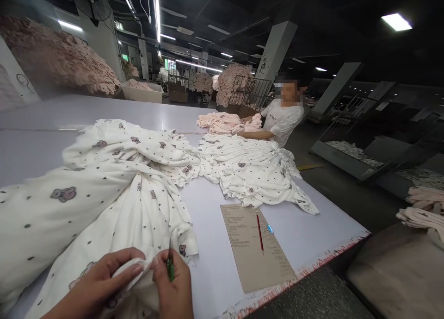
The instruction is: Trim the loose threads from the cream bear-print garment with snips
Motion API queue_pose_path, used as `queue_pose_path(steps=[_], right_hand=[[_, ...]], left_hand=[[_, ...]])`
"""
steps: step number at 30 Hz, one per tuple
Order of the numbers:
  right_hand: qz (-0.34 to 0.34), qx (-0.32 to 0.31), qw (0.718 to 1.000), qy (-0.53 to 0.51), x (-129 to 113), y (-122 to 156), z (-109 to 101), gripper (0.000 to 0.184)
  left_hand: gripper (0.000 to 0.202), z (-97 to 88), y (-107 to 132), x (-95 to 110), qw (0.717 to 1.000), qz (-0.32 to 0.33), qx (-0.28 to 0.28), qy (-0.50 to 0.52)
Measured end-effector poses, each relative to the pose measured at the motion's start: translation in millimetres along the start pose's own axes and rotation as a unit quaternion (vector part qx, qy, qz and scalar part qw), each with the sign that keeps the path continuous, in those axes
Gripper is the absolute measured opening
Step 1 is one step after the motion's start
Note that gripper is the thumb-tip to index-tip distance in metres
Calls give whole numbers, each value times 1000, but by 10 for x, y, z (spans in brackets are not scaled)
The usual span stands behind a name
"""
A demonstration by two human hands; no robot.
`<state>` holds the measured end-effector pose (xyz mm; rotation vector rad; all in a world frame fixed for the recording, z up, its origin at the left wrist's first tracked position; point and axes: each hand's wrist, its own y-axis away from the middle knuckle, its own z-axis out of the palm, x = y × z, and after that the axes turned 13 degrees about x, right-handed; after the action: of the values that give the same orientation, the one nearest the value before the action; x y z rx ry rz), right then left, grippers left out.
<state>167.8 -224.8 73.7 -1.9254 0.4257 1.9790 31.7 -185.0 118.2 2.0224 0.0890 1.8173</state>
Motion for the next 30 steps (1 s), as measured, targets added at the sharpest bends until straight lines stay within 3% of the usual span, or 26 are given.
queue_pose_path(steps=[2, 5, 9, 14, 19, 25, 27, 30], right_hand=[[36, -10, 998, -41, 23, 3, -36, 38], [26, -18, 999, -35, 97, 65, -88, 46], [-75, -7, 988, 134, 204, 133, -125, 43], [-138, 19, 954, 266, 178, 134, -90, 35], [-188, 42, 925, 327, 131, 152, -44, 32], [-106, -8, 971, 213, 113, 131, -119, 42], [-63, -32, 988, 141, 98, 115, -179, 43], [9, -53, 997, 57, 101, 119, -268, 45]], left_hand=[[33, 8, 13, 3, 1000, -2, 6, 16], [37, 11, 14, 54, 995, -50, 23, 86], [36, 21, 5, 107, 984, -94, 22, 148], [34, 27, -3, 39, 983, -98, -1, 158], [38, -3, -10, -61, 996, -35, -3, 79], [34, 15, 31, -107, 999, 11, -7, -31], [22, 13, 45, -135, 995, 80, 6, -59], [6, -21, 58, -184, 967, 216, 70, -112]])
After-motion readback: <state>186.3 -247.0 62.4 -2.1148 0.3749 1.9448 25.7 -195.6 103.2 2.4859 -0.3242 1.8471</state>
